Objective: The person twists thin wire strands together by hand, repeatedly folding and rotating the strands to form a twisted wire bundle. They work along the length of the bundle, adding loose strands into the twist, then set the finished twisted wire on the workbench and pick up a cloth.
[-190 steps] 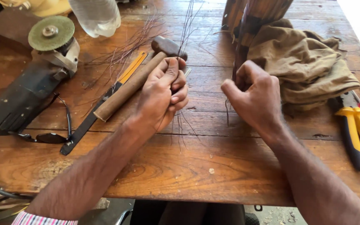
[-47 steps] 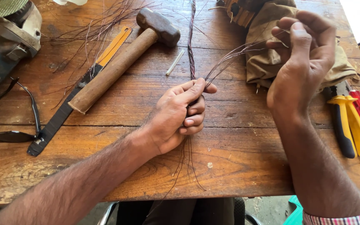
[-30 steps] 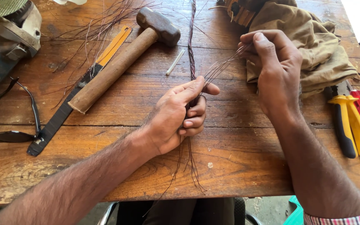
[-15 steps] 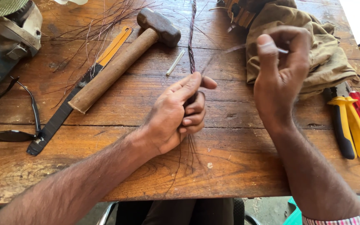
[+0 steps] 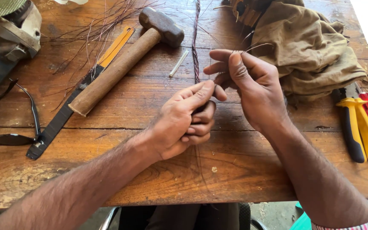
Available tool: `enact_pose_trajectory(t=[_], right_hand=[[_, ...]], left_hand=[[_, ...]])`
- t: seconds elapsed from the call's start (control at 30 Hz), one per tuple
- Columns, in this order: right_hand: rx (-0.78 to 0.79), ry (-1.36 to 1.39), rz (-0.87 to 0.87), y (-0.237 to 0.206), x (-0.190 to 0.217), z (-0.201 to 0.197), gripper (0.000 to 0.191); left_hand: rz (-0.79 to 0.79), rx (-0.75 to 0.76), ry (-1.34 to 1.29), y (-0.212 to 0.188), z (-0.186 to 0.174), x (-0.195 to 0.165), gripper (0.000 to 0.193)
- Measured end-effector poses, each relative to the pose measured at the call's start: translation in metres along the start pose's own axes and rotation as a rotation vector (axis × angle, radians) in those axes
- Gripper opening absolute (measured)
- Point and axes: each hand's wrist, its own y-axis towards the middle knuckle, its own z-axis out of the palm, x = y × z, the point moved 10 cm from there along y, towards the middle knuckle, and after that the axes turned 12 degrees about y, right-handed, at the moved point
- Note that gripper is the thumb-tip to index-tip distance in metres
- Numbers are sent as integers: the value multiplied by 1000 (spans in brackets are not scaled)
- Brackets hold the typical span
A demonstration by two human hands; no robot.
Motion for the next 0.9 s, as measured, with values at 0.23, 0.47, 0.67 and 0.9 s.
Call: enact_pose_trajectory(t=[0.23, 0.47, 0.67, 0.9], right_hand=[[-117, 448, 209, -1, -22, -5, 55], [-49, 566, 211, -5, -24, -3, 37], [-27, 362, 113, -7, -14, 0, 35], [-83, 388, 115, -6, -8, -10, 26]], left_hand=[[-57, 4, 8, -1, 2, 2, 33], [-106, -9, 4, -1, 5, 11, 34], [-51, 24, -4, 3, 5, 13, 38], [146, 6, 361, 5, 2, -15, 42]])
